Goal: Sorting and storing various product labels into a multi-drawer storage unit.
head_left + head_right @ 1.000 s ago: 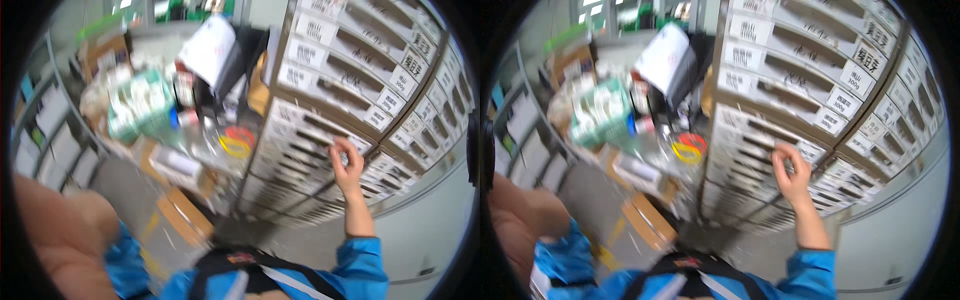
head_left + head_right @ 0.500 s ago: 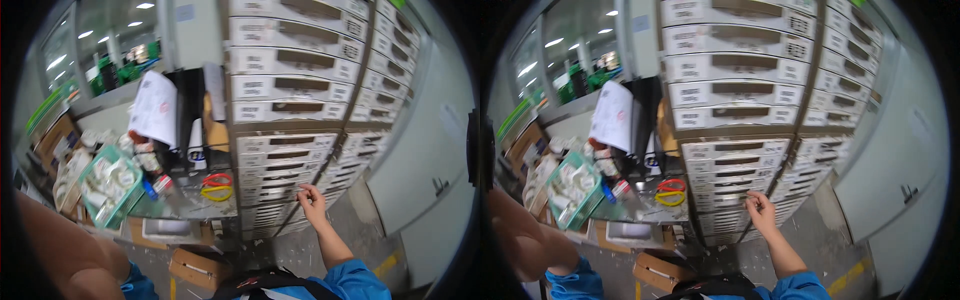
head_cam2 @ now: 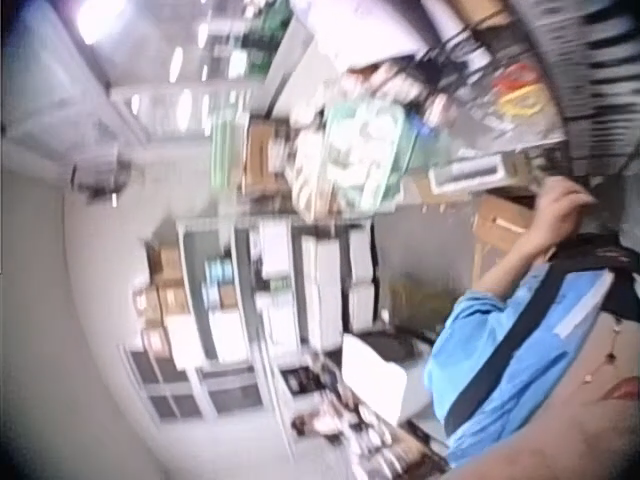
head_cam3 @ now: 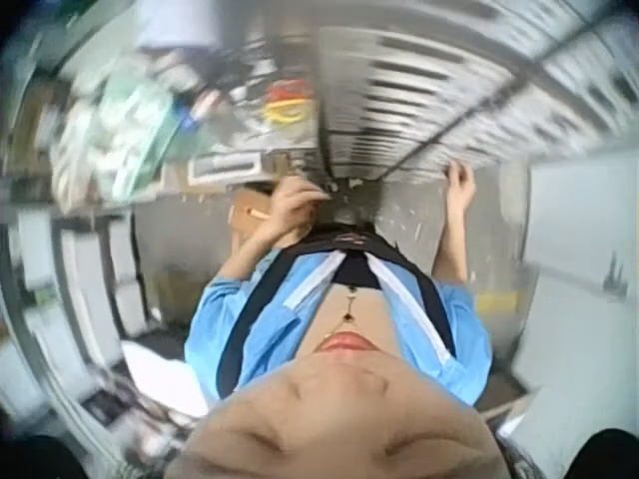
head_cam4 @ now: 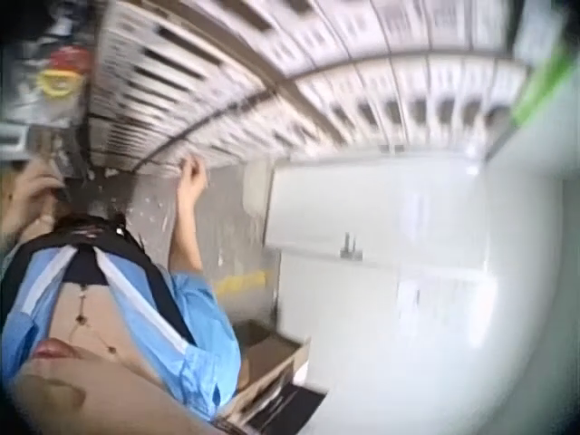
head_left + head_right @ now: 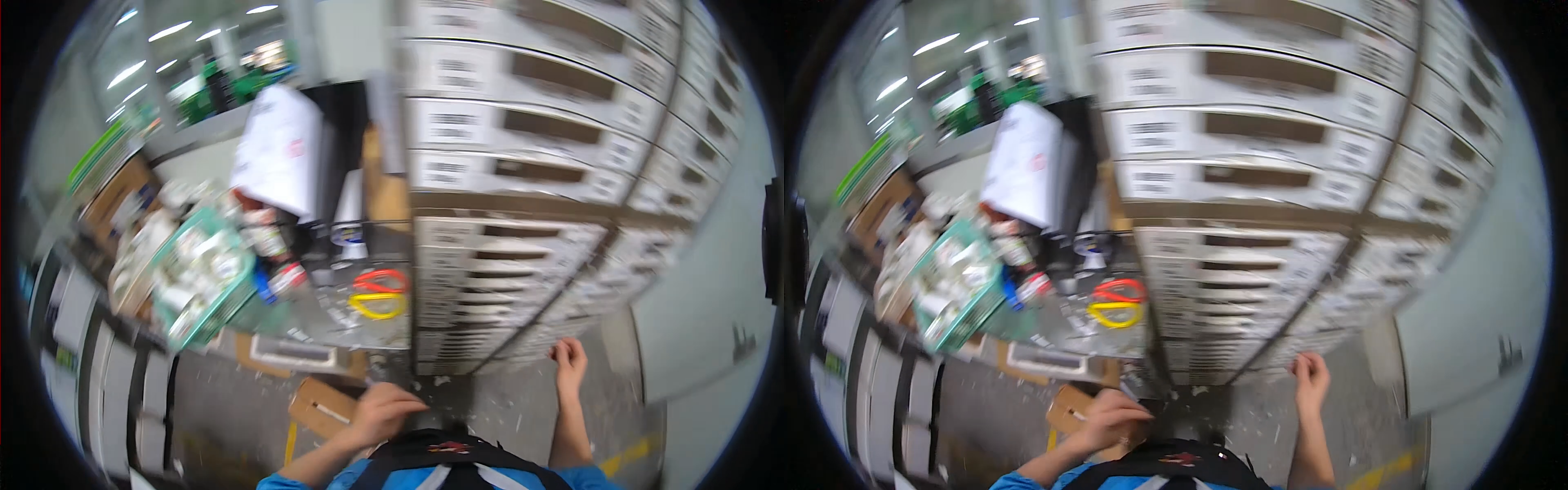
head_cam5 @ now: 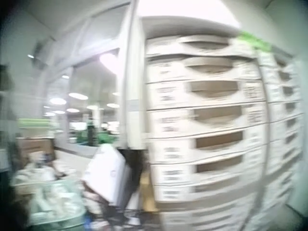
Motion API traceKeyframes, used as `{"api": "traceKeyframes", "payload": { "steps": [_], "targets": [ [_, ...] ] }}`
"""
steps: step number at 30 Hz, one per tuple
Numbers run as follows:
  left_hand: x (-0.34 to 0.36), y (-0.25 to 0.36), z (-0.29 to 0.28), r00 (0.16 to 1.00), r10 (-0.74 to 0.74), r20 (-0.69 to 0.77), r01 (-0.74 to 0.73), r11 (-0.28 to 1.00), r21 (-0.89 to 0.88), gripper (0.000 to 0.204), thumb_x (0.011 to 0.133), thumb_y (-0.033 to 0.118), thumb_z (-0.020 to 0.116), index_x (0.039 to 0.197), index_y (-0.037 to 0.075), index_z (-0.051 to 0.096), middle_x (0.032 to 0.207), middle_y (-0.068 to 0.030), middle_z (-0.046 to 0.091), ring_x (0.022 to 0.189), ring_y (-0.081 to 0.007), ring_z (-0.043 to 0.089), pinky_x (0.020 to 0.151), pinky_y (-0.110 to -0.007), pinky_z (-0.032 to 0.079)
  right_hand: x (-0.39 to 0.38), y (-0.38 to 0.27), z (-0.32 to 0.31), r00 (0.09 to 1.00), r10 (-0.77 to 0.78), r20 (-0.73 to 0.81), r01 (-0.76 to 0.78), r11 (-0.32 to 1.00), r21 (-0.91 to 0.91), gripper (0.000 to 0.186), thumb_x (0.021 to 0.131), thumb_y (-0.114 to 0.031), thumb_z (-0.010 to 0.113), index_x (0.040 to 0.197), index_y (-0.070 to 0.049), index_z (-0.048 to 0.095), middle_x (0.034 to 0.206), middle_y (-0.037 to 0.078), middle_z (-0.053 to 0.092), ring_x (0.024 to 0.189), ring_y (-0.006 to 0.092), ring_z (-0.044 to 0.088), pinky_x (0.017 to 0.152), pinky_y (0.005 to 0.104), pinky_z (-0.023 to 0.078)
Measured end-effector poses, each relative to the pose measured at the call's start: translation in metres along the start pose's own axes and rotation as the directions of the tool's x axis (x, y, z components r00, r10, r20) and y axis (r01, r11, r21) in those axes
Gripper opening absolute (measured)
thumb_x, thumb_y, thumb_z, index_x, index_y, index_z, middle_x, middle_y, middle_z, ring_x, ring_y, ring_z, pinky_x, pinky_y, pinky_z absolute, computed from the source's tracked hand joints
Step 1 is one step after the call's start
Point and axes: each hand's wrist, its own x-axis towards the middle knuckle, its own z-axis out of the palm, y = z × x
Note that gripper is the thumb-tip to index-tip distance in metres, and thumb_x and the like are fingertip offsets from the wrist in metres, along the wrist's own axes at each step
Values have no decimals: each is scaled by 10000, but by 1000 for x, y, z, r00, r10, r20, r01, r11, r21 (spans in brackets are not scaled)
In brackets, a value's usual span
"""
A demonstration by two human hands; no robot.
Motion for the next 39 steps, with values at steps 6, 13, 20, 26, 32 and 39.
{"api": "traceKeyframes", "payload": {
  "steps": [6,13,20,26,32,39],
  "targets": [
    [-7,6,-16,970,-165,-178,179,982,65,138,729,94,701,858,62,663,660,-50,571,641,-200,549,661,-321,422,-1,31,38,962,30,270,-55,995,85,138,904,-124,540,826,-11,530,658,12,520,598,79,498,550,209,405],
    [-63,-4,-68,880,-242,-407,319,938,132,142,731,48,688,870,54,662,728,-51,611,661,-196,577,648,-316,422,-25,9,133,903,-12,429,-27,996,86,115,908,-117,537,861,-13,529,648,17,522,591,78,491,545,205,391],
    [-93,-20,-106,880,-253,-402,328,936,128,166,711,34,708,868,56,661,744,-47,621,683,-184,590,657,-306,431,-57,-24,191,861,-26,508,35,999,-9,83,892,-57,525,946,3,539,709,27,541,631,69,487,591,198,395],
    [-118,-37,-123,865,-287,-412,346,935,75,174,704,44,719,866,83,667,741,-39,623,689,-187,593,661,-308,438,-58,-23,224,880,-178,440,289,936,-200,85,854,-59,559,914,0,561,769,1,491,663,71,421,608,204,361],
    [-137,-42,-121,866,-312,-392,348,937,23,178,692,65,729,858,89,669,740,-38,634,692,-197,599,663,-316,442,-49,-1,231,838,-238,491,406,874,-268,48,875,-49,544,910,-18,546,746,-24,434,642,56,398,576,191,358],
    [-133,-57,-135,851,-317,-418,342,939,-16,175,682,46,722,845,84,671,762,-39,647,701,-209,605,644,-320,430,-59,-23,226,899,-209,385,363,847,-388,77,821,-50,565,880,-4,585,753,65,518,663,138,477,598,264,391]
  ]
}}
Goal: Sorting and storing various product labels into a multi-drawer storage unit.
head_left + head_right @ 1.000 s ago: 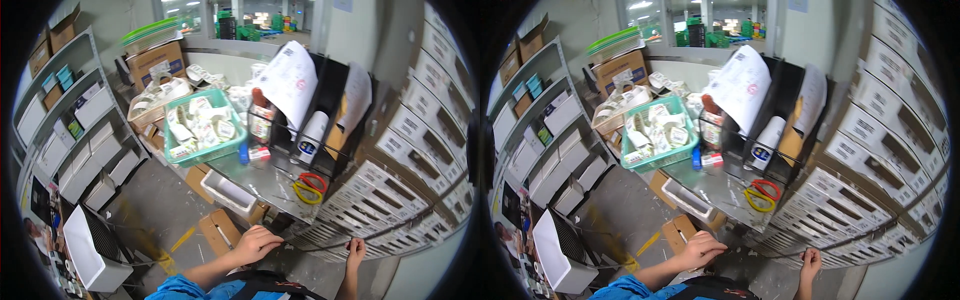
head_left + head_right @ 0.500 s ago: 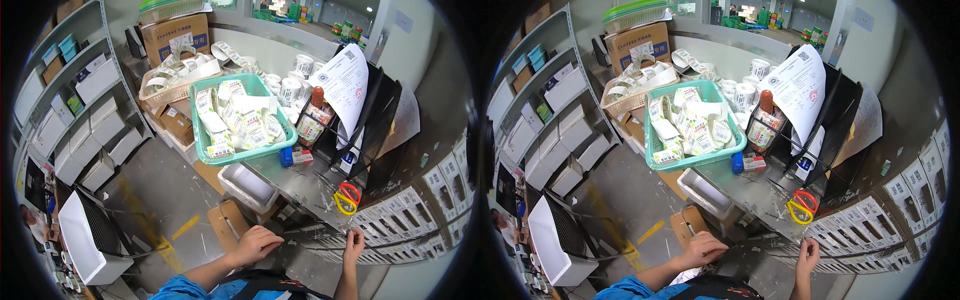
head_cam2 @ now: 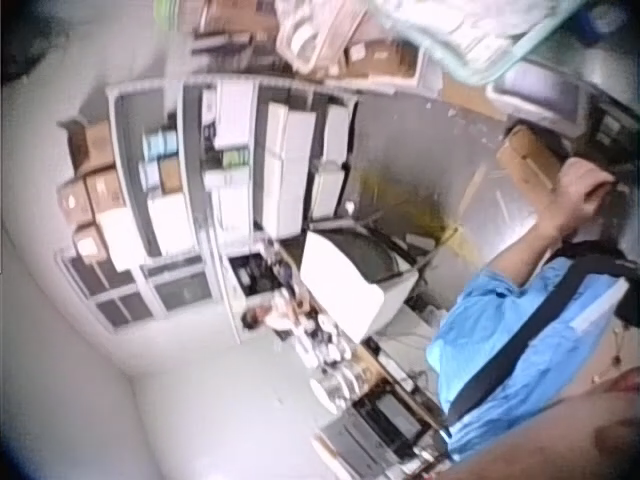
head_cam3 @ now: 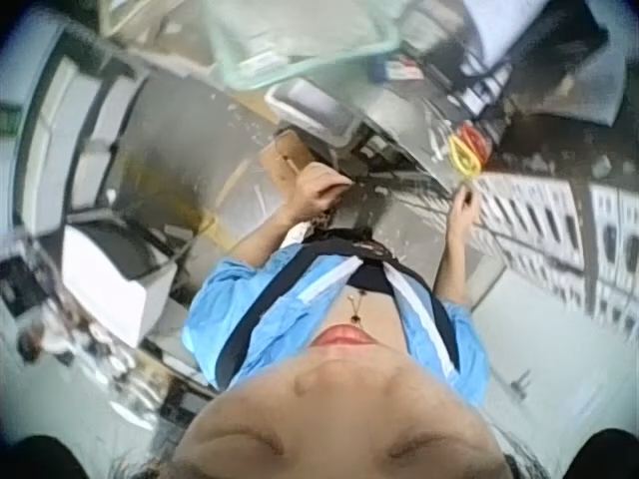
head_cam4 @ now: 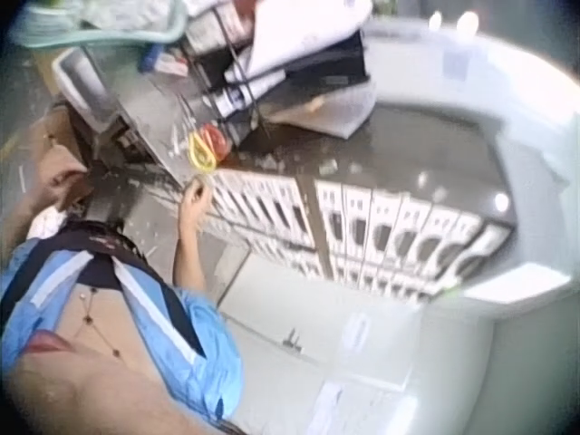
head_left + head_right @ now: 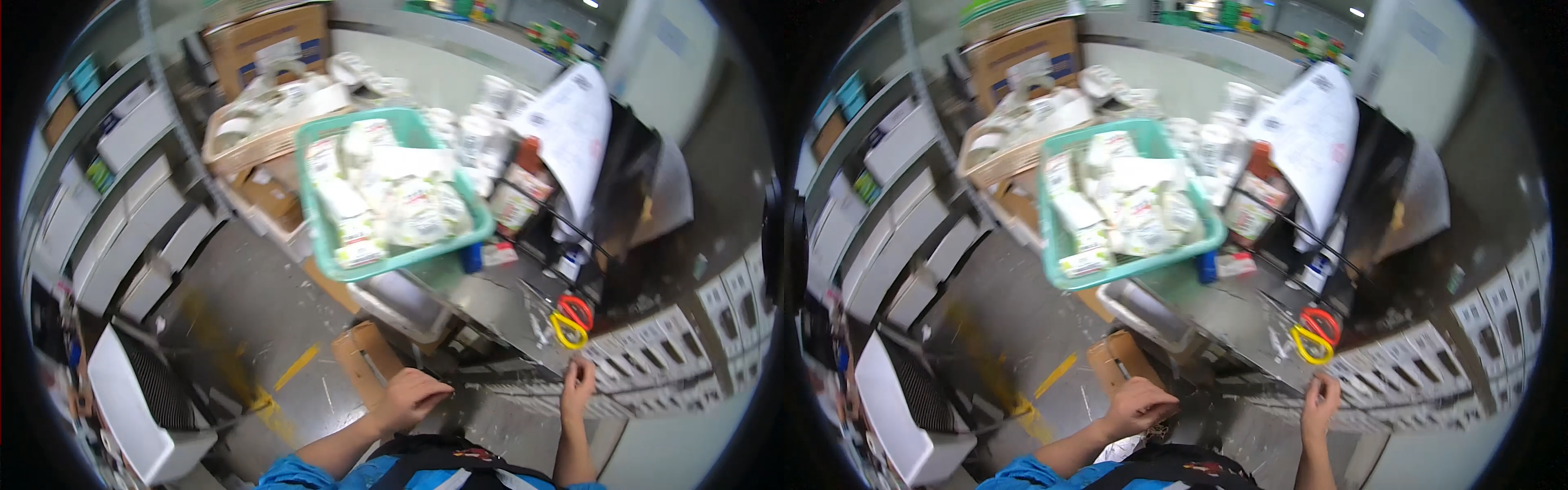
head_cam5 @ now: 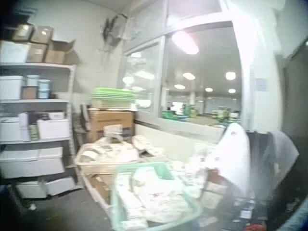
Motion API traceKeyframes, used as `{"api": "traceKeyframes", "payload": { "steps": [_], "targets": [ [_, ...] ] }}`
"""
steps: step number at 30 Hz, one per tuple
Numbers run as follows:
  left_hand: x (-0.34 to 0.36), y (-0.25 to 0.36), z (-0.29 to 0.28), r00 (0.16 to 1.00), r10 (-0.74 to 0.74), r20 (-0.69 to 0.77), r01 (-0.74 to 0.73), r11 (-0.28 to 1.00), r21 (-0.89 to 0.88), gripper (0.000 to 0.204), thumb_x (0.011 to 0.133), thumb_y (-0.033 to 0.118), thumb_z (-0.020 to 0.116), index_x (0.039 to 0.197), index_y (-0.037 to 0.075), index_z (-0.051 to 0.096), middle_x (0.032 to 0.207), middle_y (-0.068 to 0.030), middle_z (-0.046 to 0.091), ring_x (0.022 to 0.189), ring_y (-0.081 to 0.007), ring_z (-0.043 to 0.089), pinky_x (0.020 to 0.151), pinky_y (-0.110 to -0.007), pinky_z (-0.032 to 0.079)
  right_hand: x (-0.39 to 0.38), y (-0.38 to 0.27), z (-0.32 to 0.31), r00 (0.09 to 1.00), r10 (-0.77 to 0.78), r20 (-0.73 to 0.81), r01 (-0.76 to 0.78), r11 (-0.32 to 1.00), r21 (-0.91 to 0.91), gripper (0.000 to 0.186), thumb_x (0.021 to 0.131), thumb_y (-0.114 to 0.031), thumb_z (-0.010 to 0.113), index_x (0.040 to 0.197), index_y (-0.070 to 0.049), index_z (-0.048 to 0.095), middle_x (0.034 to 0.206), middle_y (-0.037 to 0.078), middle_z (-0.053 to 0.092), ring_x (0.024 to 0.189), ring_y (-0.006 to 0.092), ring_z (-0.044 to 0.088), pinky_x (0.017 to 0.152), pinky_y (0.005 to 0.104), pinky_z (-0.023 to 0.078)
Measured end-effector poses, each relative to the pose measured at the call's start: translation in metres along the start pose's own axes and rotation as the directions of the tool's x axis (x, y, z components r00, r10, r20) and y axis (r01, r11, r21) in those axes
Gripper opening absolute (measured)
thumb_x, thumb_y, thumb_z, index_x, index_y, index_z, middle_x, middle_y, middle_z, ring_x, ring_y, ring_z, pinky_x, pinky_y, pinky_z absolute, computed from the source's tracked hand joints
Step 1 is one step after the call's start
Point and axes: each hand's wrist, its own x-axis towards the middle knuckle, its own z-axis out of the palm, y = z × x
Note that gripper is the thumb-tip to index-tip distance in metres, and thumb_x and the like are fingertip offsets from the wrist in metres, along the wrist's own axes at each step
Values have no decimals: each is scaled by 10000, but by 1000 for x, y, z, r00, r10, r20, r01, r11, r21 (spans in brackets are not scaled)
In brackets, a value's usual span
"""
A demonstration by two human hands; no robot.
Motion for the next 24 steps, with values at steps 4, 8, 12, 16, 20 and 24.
{"api": "traceKeyframes", "payload": {
  "steps": [4,8,12,16,20,24],
  "targets": [
    [-11,-9,2,997,-80,24,78,993,86,239,648,46,697,876,112,670,790,-52,644,738,-242,605,680,-342,458,3,-25,11,993,-102,56,107,990,-89,142,808,-88,582,933,-23,592,784,97,537,682,202,505,619,309,405],
    [-6,-1,25,958,-150,244,137,988,72,280,657,-42,614,895,96,664,878,-69,635,795,-254,595,685,-342,462,-6,-29,6,996,6,91,-8,1000,20,192,823,-122,599,996,-39,588,792,103,530,680,197,519,621,309,432],
    [6,18,60,906,-76,416,57,997,60,266,675,-32,616,903,97,663,867,-67,634,784,-246,595,687,-337,447,-41,11,-10,986,154,57,-164,959,232,227,856,-168,596,1037,-30,584,839,102,589,732,169,574,649,287,457],
    [11,36,97,837,27,546,-72,996,61,194,708,45,653,892,105,665,803,-52,631,725,-225,589,658,-324,433,-72,97,-24,935,337,113,-355,904,238,227,864,-192,601,985,1,597,748,58,630,675,127,595,624,252,471],
    [-2,62,128,802,32,597,-126,985,116,171,716,119,679,886,116,662,732,-33,613,692,-206,583,656,-325,432,-69,134,-45,898,408,167,-437,774,458,204,895,-202,569,873,0,588,708,23,600,631,77,549,591,227,454],
    [-25,87,164,774,20,632,-116,987,111,194,716,175,693,901,129,655,707,-24,601,688,-199,589,659,-321,438,-56,156,-52,868,430,248,-490,662,567,232,911,-209,547,772,-23,541,676,7,569,581,64,493,547,211,407]
  ]
}}
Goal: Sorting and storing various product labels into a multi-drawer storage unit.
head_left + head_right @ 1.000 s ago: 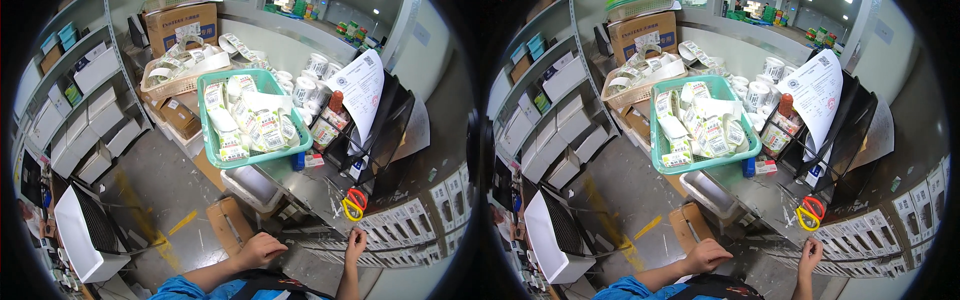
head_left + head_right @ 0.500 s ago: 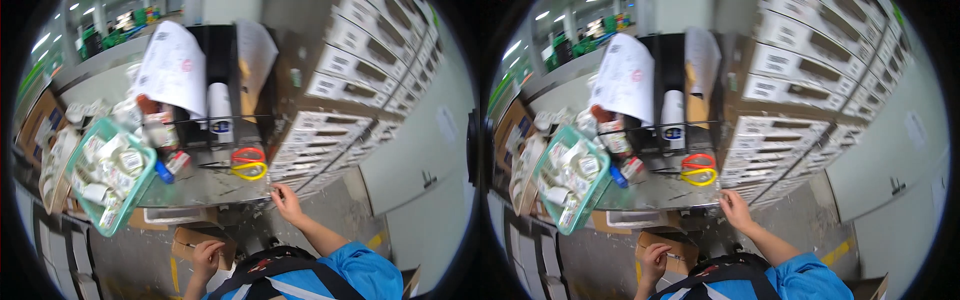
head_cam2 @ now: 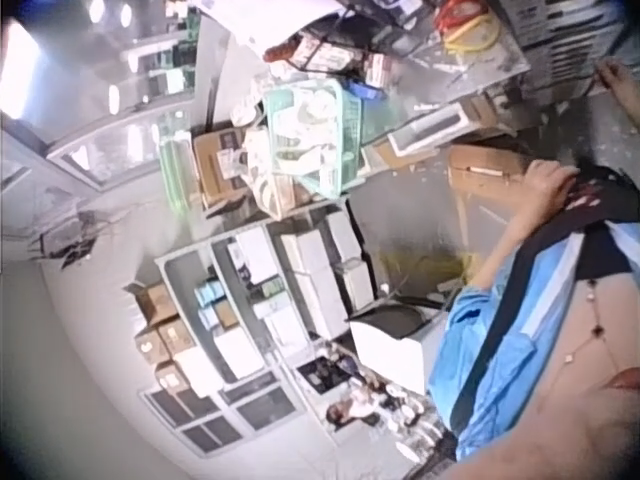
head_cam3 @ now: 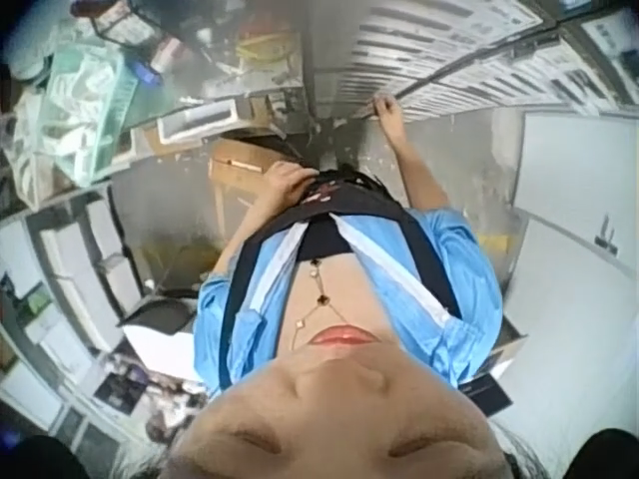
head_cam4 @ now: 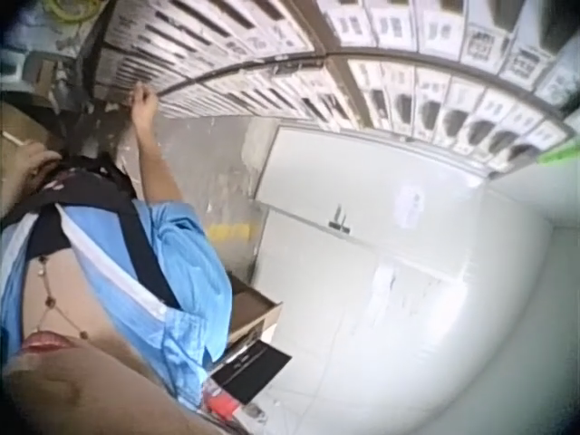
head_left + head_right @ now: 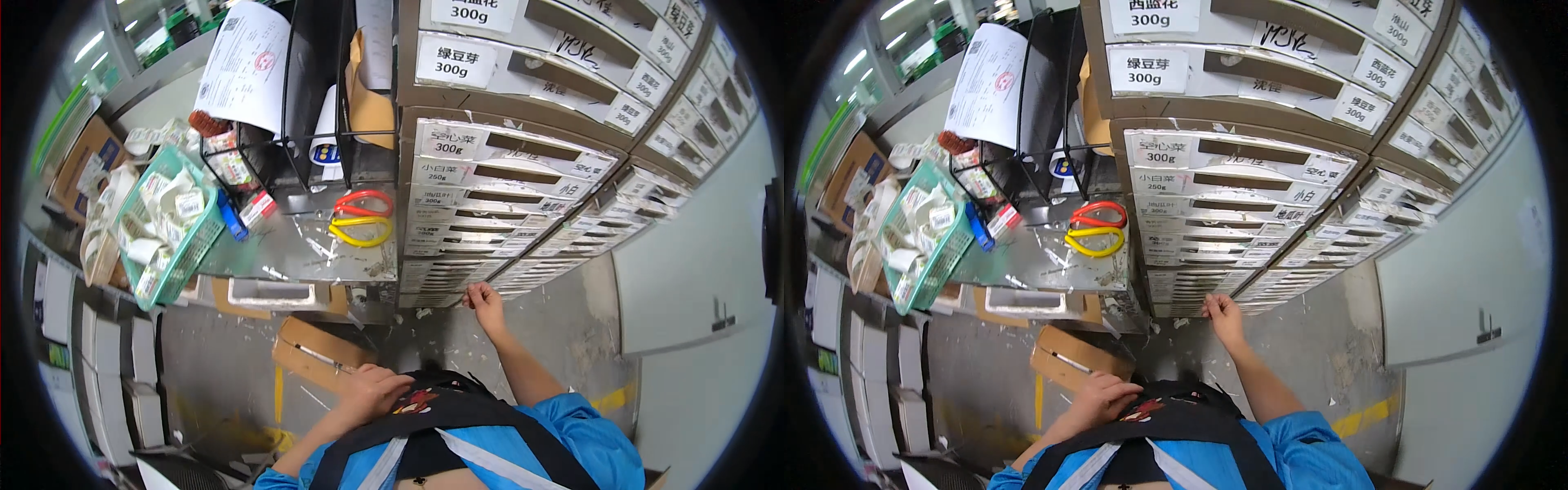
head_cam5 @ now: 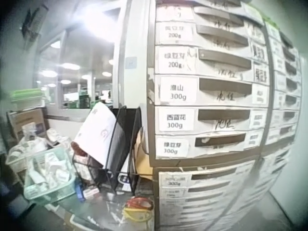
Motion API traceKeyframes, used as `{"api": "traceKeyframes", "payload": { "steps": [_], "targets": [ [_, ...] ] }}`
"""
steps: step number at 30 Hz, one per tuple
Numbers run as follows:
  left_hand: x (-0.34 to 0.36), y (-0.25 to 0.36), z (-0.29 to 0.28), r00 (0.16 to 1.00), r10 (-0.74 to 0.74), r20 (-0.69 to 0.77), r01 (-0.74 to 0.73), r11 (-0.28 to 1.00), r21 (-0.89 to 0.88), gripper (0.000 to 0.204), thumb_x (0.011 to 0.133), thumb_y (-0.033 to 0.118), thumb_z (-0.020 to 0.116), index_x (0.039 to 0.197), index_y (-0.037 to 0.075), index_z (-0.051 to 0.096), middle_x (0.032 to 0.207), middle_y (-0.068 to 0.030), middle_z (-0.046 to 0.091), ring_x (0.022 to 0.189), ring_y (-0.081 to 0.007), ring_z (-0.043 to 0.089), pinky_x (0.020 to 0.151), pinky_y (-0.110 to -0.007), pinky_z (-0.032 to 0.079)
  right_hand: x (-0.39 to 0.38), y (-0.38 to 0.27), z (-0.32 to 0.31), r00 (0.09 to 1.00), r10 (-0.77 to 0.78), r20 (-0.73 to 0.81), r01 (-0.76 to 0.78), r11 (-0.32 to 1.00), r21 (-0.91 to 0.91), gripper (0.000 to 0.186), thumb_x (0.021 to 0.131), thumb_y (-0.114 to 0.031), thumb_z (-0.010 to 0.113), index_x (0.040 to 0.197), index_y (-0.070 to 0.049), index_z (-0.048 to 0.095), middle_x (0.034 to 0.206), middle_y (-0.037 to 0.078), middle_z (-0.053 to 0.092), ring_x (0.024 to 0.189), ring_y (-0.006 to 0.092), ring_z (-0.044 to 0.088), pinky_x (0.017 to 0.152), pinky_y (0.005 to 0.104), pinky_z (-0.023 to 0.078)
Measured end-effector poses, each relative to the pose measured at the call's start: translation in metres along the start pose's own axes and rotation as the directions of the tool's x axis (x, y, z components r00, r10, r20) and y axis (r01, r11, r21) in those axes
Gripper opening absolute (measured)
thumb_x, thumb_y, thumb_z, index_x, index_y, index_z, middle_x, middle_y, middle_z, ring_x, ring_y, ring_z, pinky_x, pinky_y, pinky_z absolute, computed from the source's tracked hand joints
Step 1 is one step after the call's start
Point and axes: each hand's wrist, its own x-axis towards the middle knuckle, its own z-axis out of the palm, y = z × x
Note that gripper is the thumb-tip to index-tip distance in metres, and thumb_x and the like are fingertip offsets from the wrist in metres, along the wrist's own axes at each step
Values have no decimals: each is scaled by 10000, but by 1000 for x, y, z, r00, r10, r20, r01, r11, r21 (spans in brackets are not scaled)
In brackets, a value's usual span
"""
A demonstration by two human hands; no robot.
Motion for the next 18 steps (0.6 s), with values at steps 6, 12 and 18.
{"api": "traceKeyframes", "payload": {
  "steps": [6,12,18],
  "targets": [
    [1,43,47,996,-72,-51,71,997,-29,217,703,215,705,896,134,647,712,-15,602,683,-188,593,656,-310,436,35,2,-12,987,60,149,-53,997,-54,164,906,-166,542,857,-10,537,677,26,554,563,83,479,513,224,383],
    [-12,74,76,983,-152,-106,150,988,-27,205,720,210,700,895,123,638,700,-19,602,660,-181,592,638,-292,431,74,20,-24,937,247,248,-261,965,24,186,856,-77,547,1030,-11,543,748,73,594,609,149,555,524,261,427],
    [-30,81,68,955,-266,-134,254,962,-96,196,710,172,701,886,113,636,711,-30,607,673,-192,597,648,-294,435,59,9,-12,950,251,186,-263,964,42,243,852,-68,545,1081,9,514,732,72,580,603,140,530,529,258,406]
  ]
}}
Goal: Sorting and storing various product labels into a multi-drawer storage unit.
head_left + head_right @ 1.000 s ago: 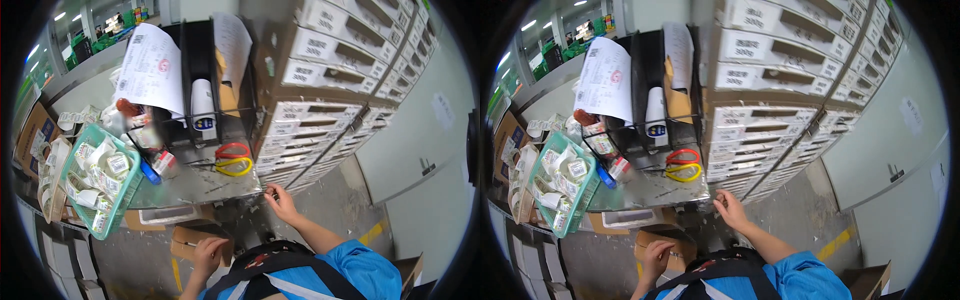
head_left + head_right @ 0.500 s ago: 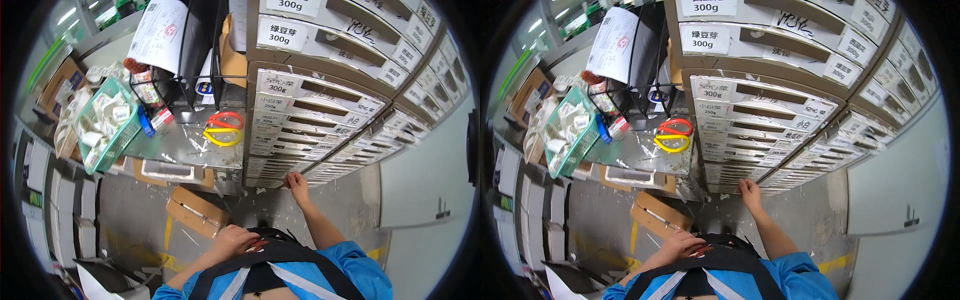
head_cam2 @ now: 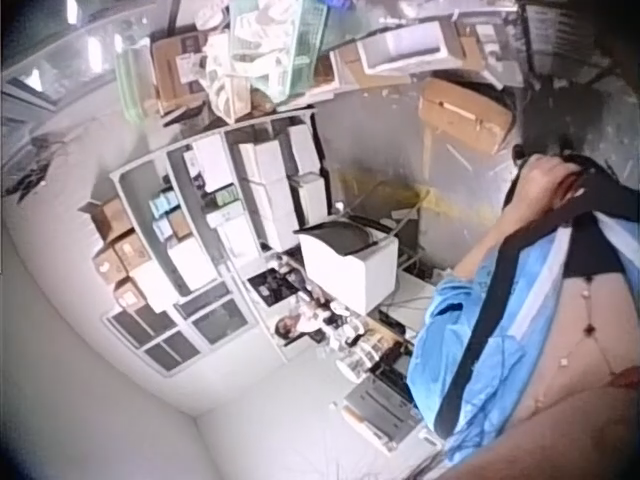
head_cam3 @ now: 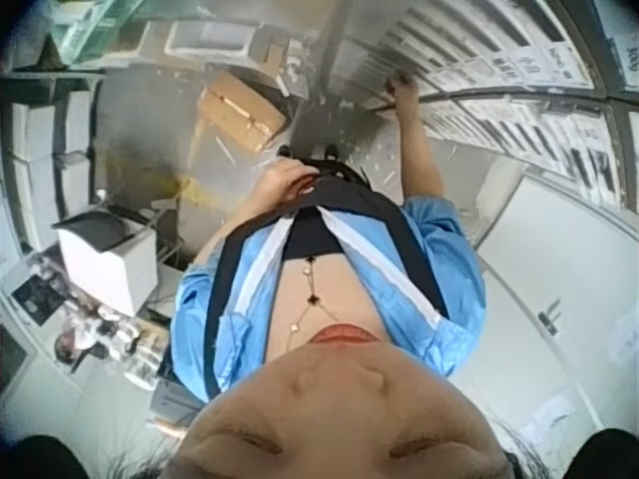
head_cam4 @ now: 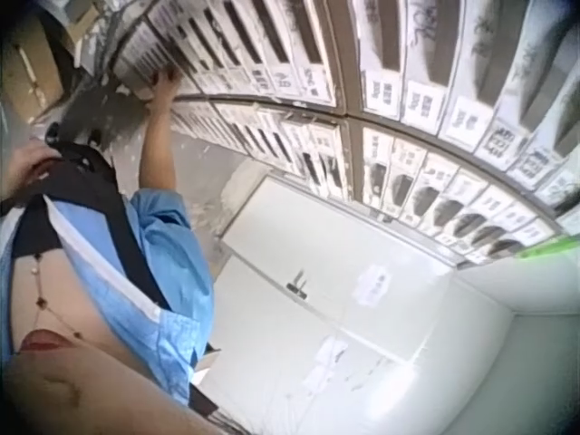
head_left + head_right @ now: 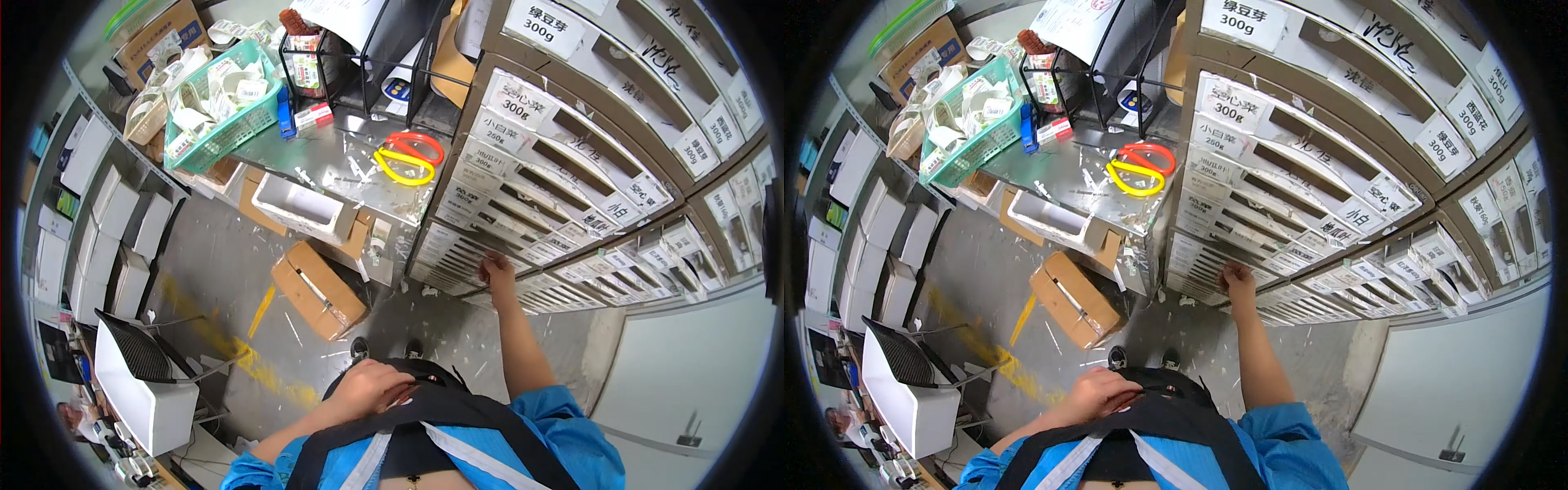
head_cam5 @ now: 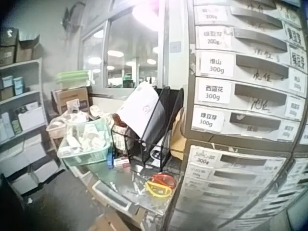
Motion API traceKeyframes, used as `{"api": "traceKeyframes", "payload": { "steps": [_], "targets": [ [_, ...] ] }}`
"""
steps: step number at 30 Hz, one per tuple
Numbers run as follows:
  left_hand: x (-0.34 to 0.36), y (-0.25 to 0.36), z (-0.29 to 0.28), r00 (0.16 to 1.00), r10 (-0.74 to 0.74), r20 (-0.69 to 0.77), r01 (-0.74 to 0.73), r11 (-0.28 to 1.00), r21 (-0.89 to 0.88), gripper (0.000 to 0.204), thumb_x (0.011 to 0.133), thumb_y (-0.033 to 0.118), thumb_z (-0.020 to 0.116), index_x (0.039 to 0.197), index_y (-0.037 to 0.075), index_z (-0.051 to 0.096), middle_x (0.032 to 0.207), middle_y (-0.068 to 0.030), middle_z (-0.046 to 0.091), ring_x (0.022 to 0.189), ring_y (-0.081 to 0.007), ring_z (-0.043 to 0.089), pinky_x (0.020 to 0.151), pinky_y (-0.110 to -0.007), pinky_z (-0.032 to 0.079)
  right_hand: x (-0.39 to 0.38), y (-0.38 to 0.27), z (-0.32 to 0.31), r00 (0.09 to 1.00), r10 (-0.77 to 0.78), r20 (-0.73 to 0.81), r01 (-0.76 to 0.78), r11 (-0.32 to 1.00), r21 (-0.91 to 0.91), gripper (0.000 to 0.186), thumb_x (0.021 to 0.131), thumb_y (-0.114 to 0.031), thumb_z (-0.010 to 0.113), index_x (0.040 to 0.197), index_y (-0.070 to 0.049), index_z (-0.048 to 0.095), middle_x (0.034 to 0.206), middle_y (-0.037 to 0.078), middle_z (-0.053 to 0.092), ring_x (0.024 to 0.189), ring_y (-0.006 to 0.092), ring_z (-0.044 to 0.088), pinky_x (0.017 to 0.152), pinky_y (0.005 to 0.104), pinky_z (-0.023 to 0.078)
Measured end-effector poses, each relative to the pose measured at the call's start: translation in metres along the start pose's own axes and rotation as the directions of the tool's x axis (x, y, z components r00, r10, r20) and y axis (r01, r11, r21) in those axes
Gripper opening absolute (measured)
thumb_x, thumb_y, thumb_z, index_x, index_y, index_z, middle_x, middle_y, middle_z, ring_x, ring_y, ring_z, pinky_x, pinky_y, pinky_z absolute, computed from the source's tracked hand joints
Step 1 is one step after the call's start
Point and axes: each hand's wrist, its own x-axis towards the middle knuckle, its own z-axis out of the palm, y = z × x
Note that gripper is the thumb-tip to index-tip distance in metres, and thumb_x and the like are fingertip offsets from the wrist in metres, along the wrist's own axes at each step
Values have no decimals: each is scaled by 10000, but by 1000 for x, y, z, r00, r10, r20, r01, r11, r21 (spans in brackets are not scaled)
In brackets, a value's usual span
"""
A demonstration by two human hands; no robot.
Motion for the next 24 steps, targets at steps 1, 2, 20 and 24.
{"api": "traceKeyframes", "payload": {
  "steps": [1,2,20,24],
  "targets": [
    [-3,-1,-2,1000,-1,-1,1,1000,-4,196,710,172,701,886,113,636,711,-30,607,673,-192,597,648,-294,435,-3,-2,3,1000,6,-30,-6,1000,13,248,852,-66,544,1084,14,514,733,70,579,598,137,524,528,259,403],
    [-4,-1,-3,1000,2,-10,-2,1000,12,194,710,169,700,884,113,635,718,-34,609,678,-195,598,650,-296,436,-4,-4,3,1000,-29,7,29,1000,12,252,851,-68,546,1089,11,516,737,69,584,597,133,521,532,254,398],
    [-30,-14,-27,994,32,-106,-28,999,37,149,725,150,716,850,102,651,675,-53,610,632,-235,601,607,-325,452,-42,-122,52,912,-411,15,404,902,150,337,865,-78,566,1153,23,421,787,73,613,650,127,561,585,223,425],
    [-26,-14,-27,997,43,-61,-41,999,21,148,731,141,708,861,101,651,698,-57,613,657,-241,601,619,-326,458,-39,-140,53,952,-303,-47,291,844,450,233,866,-118,566,1051,-20,463,780,71,598,691,151,555,619,258,434]
  ]
}}
